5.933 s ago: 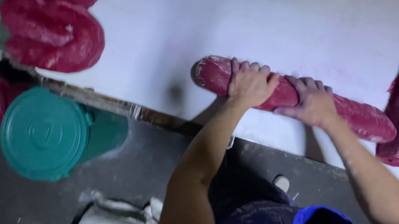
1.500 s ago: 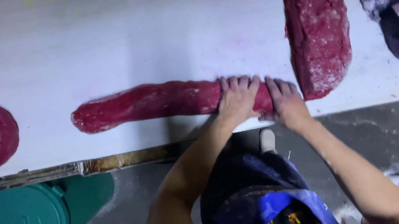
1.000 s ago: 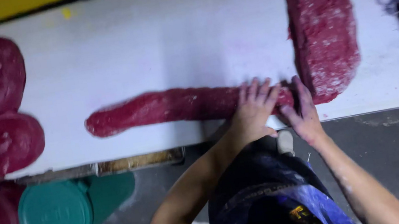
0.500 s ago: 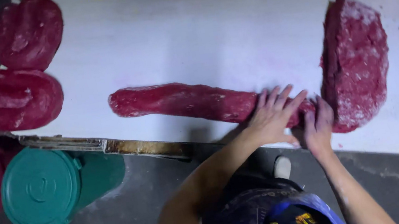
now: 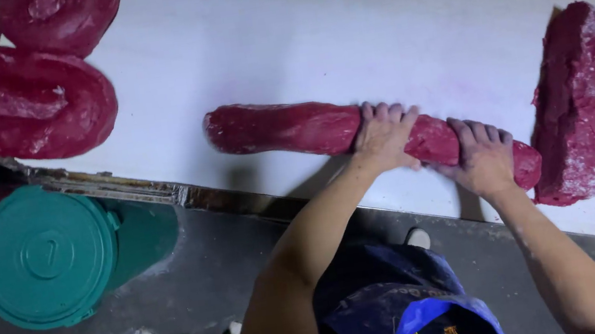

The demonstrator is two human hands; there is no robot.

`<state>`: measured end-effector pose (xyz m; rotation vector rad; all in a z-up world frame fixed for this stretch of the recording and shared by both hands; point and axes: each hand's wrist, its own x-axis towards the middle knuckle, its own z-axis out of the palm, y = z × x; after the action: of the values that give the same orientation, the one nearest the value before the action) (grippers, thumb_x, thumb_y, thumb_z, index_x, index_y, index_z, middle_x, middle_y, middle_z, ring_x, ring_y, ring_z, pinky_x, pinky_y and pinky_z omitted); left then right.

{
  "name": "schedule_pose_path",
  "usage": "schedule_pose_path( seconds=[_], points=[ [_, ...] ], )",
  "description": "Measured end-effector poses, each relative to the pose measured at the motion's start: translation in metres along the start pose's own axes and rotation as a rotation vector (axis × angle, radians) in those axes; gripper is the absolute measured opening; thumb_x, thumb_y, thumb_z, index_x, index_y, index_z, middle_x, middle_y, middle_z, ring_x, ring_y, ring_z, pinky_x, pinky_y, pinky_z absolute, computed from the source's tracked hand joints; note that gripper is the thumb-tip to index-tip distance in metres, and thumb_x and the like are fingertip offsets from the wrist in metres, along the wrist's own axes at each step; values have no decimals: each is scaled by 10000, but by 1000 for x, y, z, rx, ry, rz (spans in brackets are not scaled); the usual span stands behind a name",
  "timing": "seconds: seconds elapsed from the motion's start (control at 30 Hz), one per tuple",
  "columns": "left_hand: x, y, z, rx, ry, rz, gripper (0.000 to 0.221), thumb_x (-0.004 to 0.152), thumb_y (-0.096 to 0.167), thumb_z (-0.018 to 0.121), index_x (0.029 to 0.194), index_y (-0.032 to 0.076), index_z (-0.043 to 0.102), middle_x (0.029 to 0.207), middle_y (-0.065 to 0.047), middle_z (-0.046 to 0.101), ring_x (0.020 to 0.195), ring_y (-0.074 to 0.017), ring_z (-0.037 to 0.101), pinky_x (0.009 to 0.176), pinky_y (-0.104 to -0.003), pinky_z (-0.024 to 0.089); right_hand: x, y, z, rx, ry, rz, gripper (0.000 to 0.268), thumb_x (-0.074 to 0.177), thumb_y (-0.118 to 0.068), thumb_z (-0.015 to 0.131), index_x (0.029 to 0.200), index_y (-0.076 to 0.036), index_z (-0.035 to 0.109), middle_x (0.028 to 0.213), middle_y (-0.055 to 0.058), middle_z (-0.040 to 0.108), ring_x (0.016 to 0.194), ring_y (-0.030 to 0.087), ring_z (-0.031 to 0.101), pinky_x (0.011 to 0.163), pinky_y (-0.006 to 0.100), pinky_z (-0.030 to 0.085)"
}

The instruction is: Kneading and rolling large pieces of colored dough on a floured production table

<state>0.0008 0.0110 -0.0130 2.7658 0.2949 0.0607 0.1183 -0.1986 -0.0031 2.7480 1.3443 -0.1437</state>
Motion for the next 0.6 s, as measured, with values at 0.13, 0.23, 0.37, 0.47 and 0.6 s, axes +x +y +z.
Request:
schedule_pose_path(
  seconds=[0.13,0.23,0.37,0.47,0.6],
  points=[
    [-65,-21,-61,9,148,22,1354,544,628,965,1617,162,282,1582,-224,431,1469,-472,384,1238,-703,177,-16,-38,-24,97,5,-55,1165,682,-626,766,1652,-169,311,1607,194,403,1502,441,321,1211,653,190],
    [-70,-61,-55,124,116,-43,1217,598,607,933,1561,116,373,1534,-217,462,1449,-452,380,1229,-683,200,-1,-93,-23,114,58,-153,1117,734,-626,717,1659,-161,297,1641,252,336,1527,503,242,1211,685,125],
    [-25,-91,-13,113,150,-148,1126,508,749,862,1400,153,519,1340,-131,608,1301,-362,519,1159,-613,340,67,-104,-16,-159,-55,-65,1098,702,-561,802,1653,-261,344,1472,178,549,1325,447,536,1058,630,409],
    [2,-103,-18,72,153,-217,1116,385,889,783,1254,211,606,1155,-67,666,1092,-328,600,1006,-606,427,105,-88,-36,78,-188,-82,1080,673,-718,760,1615,-334,399,1367,137,609,1242,443,612,978,616,486],
    [-41,-71,-3,182,208,-287,1128,452,831,801,1372,232,543,1275,-40,651,1269,-289,547,1167,-584,360,58,-92,-11,36,-2,-177,1081,679,-683,749,1628,-331,369,1374,115,594,1246,421,599,995,581,484]
  ],
)
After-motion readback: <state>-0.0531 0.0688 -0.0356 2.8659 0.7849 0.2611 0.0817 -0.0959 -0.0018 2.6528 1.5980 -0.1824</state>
